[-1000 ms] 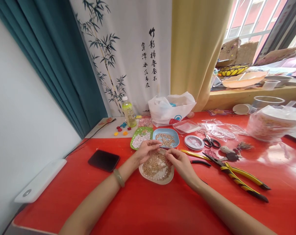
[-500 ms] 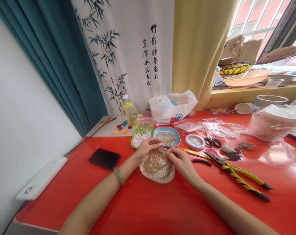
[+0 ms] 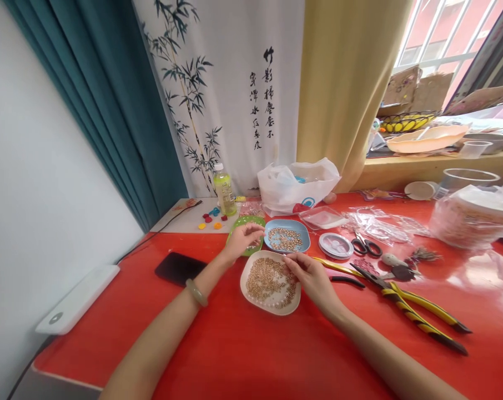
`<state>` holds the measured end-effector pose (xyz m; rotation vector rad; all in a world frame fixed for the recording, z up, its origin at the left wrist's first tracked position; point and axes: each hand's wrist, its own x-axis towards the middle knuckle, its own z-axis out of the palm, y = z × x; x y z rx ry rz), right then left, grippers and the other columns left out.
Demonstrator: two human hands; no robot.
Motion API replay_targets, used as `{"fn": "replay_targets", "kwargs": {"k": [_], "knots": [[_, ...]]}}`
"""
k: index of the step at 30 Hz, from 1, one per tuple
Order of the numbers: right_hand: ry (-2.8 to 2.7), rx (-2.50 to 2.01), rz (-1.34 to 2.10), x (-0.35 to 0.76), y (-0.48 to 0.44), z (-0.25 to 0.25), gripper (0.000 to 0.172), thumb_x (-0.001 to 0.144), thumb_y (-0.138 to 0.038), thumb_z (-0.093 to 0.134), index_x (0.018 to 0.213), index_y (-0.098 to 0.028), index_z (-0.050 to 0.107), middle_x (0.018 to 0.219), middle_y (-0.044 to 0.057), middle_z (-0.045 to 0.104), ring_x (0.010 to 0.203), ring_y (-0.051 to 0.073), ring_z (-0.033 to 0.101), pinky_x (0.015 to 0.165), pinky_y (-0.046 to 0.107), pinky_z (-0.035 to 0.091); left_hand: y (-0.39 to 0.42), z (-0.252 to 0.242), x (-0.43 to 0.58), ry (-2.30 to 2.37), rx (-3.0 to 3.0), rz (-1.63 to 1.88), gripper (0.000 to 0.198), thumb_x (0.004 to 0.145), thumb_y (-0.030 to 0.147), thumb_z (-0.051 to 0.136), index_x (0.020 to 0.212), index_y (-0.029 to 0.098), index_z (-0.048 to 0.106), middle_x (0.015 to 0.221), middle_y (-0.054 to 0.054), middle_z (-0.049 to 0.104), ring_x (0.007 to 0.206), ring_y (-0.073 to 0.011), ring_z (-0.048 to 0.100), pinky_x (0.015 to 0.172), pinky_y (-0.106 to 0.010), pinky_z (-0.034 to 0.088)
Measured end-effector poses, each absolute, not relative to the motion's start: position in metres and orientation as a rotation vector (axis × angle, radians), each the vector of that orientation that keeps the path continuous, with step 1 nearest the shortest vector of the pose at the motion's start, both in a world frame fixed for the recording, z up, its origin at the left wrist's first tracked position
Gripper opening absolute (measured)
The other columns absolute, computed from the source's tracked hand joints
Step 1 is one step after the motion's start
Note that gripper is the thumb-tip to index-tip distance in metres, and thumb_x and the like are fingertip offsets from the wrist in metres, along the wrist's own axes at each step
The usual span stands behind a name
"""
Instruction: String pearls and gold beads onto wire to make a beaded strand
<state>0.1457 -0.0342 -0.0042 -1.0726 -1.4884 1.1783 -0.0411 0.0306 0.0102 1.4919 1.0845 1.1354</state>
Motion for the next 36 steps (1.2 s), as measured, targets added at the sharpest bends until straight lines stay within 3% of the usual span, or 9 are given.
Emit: {"fn": "replay_targets", "kwargs": {"k": [8, 18, 21, 27, 36], "knots": [[-1.41, -1.122, 1.216, 0.146, -0.033, -0.001, 0.033, 0.069, -0.05, 0.056, 0.069, -0.018, 0.057, 0.063, 0.002, 0.058, 0.058, 0.015, 0.054, 0.05, 0.026, 0.043, 0.053, 0.01, -0.084, 1.354, 1.695, 1.015, 0.006, 0.056, 0.017, 0.065, 0.061, 0.013, 0.065, 0.063, -0.005, 0.063, 0.058, -0.0126, 0.052, 0.055, -0.023, 0.041], [-1.411, -1.104, 1.219, 0.146, -0.031, -0.004, 0.03, 0.07, -0.048, 0.057, 0.07, -0.018, 0.058, 0.063, 0.002, 0.058, 0.06, 0.015, 0.054, 0.051, 0.025, 0.043, 0.018, 0.016, -0.042, 1.041, 1.971, 0.581, 0.015, 0.065, 0.019, 0.059, 0.076, 0.016, 0.068, 0.066, -0.003, 0.065, 0.056, -0.0126, 0.056, 0.053, -0.022, 0.042], [-1.451, -1.101, 1.185, 0.146, -0.03, -0.006, 0.029, 0.073, -0.046, 0.054, 0.071, -0.017, 0.058, 0.064, 0.001, 0.058, 0.058, 0.014, 0.052, 0.053, 0.025, 0.042, 0.012, 0.007, -0.029, 1.048, 2.142, 0.562, 0.016, 0.064, 0.015, 0.061, 0.077, 0.018, 0.068, 0.076, -0.004, 0.067, 0.07, -0.0157, 0.059, 0.063, -0.023, 0.042], [-1.485, -1.105, 1.136, 0.147, -0.031, -0.006, 0.027, 0.075, -0.044, 0.053, 0.071, -0.017, 0.057, 0.067, 0.002, 0.058, 0.063, 0.014, 0.052, 0.057, 0.025, 0.041, 0.01, -0.006, -0.019, 1.148, 2.336, 0.508, 0.013, 0.066, 0.02, 0.062, 0.079, 0.018, 0.067, 0.08, -0.003, 0.066, 0.075, -0.0158, 0.058, 0.07, -0.024, 0.041], [-1.456, -1.072, 1.163, 0.147, -0.032, -0.005, 0.025, 0.075, -0.042, 0.054, 0.072, -0.017, 0.058, 0.067, 0.001, 0.059, 0.063, 0.014, 0.054, 0.057, 0.024, 0.042, 0.008, -0.006, -0.017, 1.115, 2.377, 0.485, 0.015, 0.068, 0.025, 0.062, 0.08, 0.018, 0.064, 0.084, -0.002, 0.062, 0.076, -0.0144, 0.056, 0.069, -0.022, 0.04]]}}
